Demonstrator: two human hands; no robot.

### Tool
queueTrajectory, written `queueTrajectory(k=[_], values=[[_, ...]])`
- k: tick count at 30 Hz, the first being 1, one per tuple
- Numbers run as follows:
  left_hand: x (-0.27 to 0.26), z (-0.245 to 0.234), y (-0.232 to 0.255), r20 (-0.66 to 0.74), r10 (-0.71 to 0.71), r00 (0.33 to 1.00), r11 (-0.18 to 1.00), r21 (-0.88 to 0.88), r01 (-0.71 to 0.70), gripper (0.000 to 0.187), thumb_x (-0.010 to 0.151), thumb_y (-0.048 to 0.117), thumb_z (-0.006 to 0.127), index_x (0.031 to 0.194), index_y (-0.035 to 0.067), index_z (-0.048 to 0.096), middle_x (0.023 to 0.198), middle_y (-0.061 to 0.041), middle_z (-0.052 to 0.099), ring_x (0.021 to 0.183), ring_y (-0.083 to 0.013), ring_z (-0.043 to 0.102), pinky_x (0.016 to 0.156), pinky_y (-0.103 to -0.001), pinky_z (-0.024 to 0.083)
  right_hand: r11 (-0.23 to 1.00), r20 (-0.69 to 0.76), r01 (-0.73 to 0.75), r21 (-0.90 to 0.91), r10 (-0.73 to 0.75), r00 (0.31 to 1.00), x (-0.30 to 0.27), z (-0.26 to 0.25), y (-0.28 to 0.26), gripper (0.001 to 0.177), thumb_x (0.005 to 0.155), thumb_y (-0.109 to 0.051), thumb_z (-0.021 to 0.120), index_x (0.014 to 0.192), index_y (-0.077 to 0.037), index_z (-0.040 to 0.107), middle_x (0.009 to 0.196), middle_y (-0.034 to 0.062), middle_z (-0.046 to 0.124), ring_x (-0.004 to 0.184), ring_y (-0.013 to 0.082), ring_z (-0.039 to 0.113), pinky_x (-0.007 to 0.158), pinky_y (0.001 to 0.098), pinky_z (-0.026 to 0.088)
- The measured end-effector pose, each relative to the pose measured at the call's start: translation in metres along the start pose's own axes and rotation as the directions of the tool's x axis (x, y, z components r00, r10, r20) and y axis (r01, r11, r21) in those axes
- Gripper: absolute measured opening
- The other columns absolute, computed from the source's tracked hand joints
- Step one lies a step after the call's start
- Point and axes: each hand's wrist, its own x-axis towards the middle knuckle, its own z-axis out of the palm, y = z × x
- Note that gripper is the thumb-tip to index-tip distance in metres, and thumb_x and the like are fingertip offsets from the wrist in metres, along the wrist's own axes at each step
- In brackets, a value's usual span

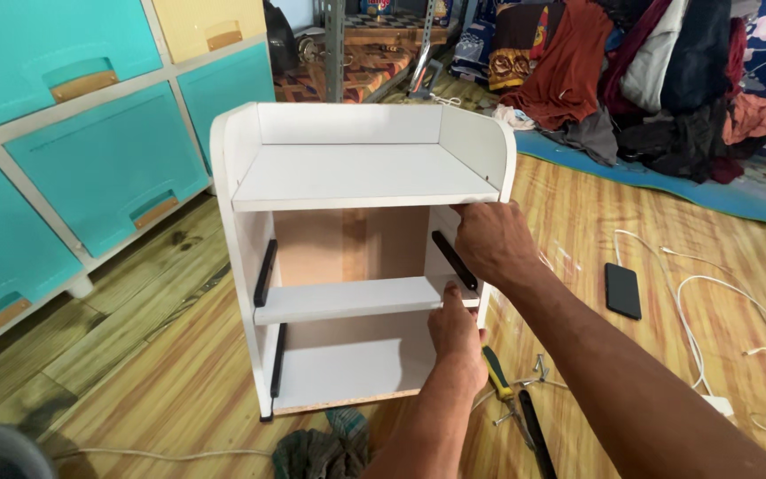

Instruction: The person wipes the interior surfaces of a white wooden shelf unit with a cloth, then inserts black metal drawer slides into the side panels. The person aligns and secures the slides in place.

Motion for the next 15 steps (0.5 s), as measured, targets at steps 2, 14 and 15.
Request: queueTrajectory(k=[2,14,15], values=[[-0.002,-0.003,0.000,0.003,0.001,1.000,0.999,0.033,-0.001,0.046,0.100,0.049,0.053,0.120,0.007,0.057,0.105,-0.006,0.056,0.093,-0.0167,0.055,0.081,-0.033,0.051,0.999,-0.056,0.037,0.013,-0.037,0.998,-0.008,0.002,-0.001,0.037,0.080,-0.002,0.051,0.106,-0.004,0.077,0.084,0.0305,0.069,0.077,0.0491,0.069,0.080,0.0550,0.055],[0.002,-0.031,-0.048,-0.019,-0.088,0.996,0.994,0.056,0.089,0.041,0.102,0.046,0.060,0.110,0.006,0.063,0.086,-0.003,0.052,0.072,-0.0133,0.050,0.077,-0.031,0.052,0.989,-0.042,-0.111,-0.102,0.107,0.993,-0.085,0.012,-0.005,0.021,0.086,-0.005,0.056,0.081,0.000,0.076,0.078,0.0227,0.072,0.069,0.0391,0.069,0.074,0.0501,0.058],[0.005,-0.034,-0.054,-0.004,-0.102,0.995,0.993,0.056,0.103,0.042,0.102,0.047,0.060,0.109,0.005,0.064,0.082,-0.003,0.048,0.068,-0.0133,0.049,0.077,-0.031,0.053,0.989,-0.054,-0.101,-0.104,0.095,0.994,-0.094,0.014,-0.005,0.019,0.085,-0.005,0.058,0.080,0.000,0.076,0.077,0.0219,0.072,0.067,0.0385,0.069,0.076,0.0503,0.056]])
